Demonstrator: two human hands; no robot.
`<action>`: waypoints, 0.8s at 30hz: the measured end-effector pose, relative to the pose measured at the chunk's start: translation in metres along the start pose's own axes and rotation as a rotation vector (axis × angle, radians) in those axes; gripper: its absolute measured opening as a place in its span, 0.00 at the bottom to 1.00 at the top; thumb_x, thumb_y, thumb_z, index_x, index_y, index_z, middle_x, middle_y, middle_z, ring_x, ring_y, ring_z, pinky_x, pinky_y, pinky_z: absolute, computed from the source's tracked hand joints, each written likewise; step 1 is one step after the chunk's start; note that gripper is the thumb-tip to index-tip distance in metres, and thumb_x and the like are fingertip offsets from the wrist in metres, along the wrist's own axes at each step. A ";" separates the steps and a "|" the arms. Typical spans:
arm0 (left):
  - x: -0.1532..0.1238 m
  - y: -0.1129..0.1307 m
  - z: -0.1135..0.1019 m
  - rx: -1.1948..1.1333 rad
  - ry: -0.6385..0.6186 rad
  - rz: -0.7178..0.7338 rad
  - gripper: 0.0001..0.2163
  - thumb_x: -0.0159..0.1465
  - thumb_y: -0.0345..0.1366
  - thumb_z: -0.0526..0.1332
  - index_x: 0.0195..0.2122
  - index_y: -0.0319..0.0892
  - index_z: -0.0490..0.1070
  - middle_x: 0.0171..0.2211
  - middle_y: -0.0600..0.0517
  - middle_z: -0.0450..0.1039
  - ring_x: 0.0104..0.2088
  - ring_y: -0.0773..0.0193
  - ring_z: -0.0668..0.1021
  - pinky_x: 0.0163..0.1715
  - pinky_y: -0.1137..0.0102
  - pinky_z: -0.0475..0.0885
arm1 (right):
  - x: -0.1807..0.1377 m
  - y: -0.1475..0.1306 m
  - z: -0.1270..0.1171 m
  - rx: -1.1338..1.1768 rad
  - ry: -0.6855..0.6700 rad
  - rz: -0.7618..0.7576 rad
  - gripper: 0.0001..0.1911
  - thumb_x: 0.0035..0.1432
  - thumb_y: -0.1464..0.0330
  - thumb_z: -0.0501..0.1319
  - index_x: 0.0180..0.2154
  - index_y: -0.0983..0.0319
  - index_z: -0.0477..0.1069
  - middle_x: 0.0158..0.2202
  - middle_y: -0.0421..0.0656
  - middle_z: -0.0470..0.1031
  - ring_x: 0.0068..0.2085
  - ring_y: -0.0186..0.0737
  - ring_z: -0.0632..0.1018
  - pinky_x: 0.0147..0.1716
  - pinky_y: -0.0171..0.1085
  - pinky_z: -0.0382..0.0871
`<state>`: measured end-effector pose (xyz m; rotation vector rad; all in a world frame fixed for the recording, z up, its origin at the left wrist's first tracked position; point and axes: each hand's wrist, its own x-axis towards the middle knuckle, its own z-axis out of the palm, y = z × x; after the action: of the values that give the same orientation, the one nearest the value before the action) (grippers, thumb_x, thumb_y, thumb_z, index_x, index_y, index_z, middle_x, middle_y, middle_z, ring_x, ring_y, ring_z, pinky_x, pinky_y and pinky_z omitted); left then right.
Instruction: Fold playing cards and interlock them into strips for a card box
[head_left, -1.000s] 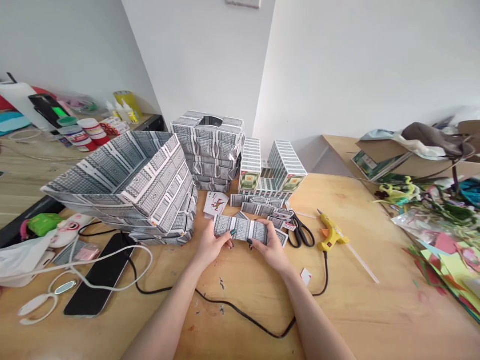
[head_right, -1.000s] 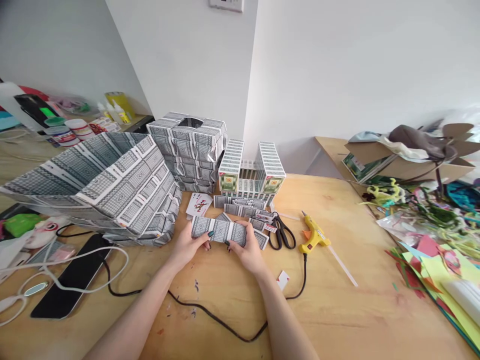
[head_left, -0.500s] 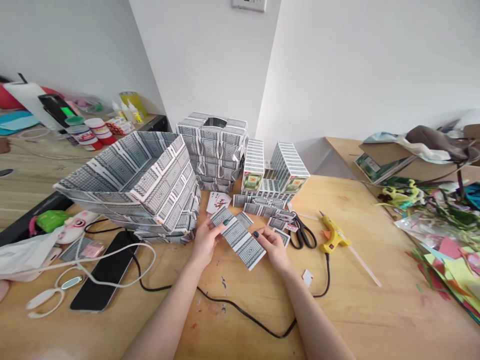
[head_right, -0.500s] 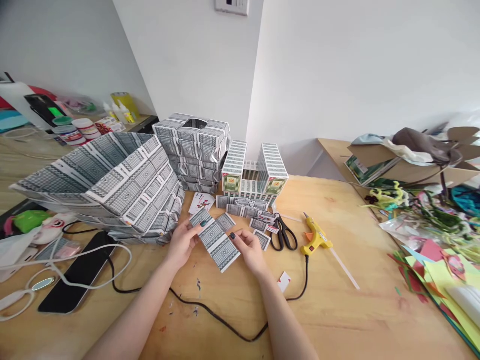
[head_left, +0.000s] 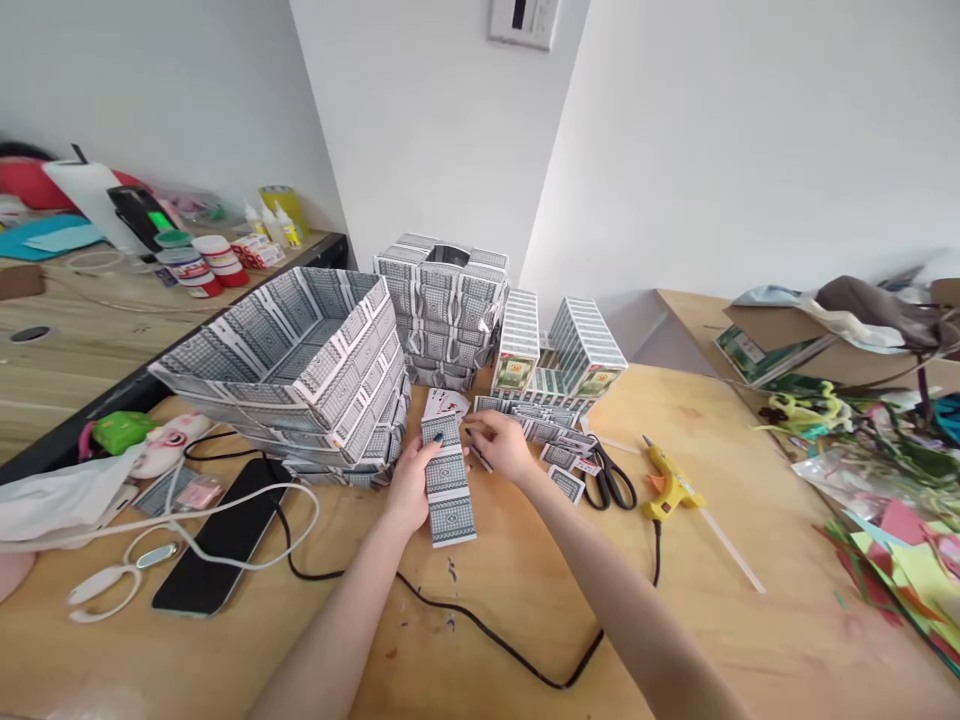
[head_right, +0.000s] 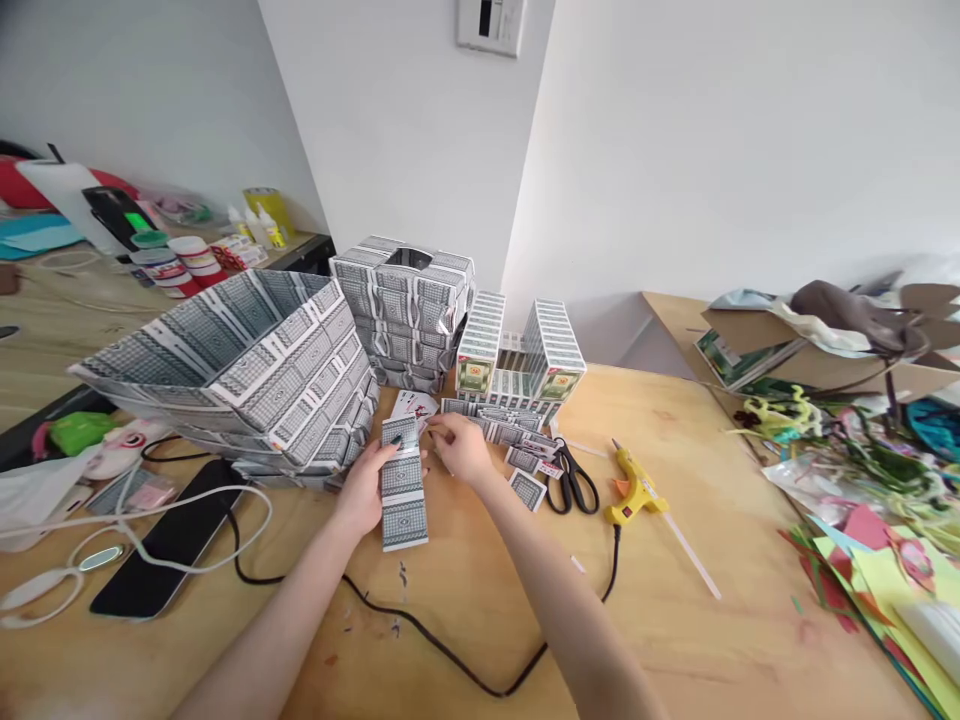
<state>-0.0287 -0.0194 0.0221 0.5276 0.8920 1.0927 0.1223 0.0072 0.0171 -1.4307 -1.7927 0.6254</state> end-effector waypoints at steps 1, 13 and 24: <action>0.000 0.001 0.000 0.015 -0.008 0.001 0.14 0.51 0.35 0.61 0.39 0.40 0.66 0.29 0.50 0.76 0.31 0.60 0.78 0.26 0.70 0.72 | 0.007 -0.001 0.002 -0.081 -0.079 -0.057 0.15 0.50 0.73 0.55 0.41 0.60 0.71 0.42 0.43 0.74 0.35 0.38 0.74 0.36 0.34 0.67; -0.003 0.006 0.003 0.073 -0.018 0.002 0.14 0.49 0.35 0.64 0.36 0.39 0.67 0.23 0.53 0.74 0.27 0.60 0.78 0.25 0.70 0.73 | 0.021 -0.013 0.003 -0.511 -0.350 -0.128 0.10 0.52 0.75 0.54 0.35 0.61 0.71 0.36 0.47 0.77 0.35 0.42 0.76 0.31 0.32 0.62; -0.003 0.000 0.003 0.068 -0.014 0.012 0.17 0.48 0.37 0.65 0.38 0.40 0.67 0.24 0.52 0.75 0.27 0.59 0.78 0.26 0.68 0.72 | 0.018 -0.003 -0.005 0.157 0.188 -0.033 0.10 0.56 0.68 0.52 0.34 0.60 0.71 0.24 0.40 0.74 0.25 0.37 0.74 0.30 0.36 0.68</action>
<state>-0.0263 -0.0218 0.0247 0.5970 0.9174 1.0714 0.1229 0.0230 0.0272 -1.3062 -1.5820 0.5816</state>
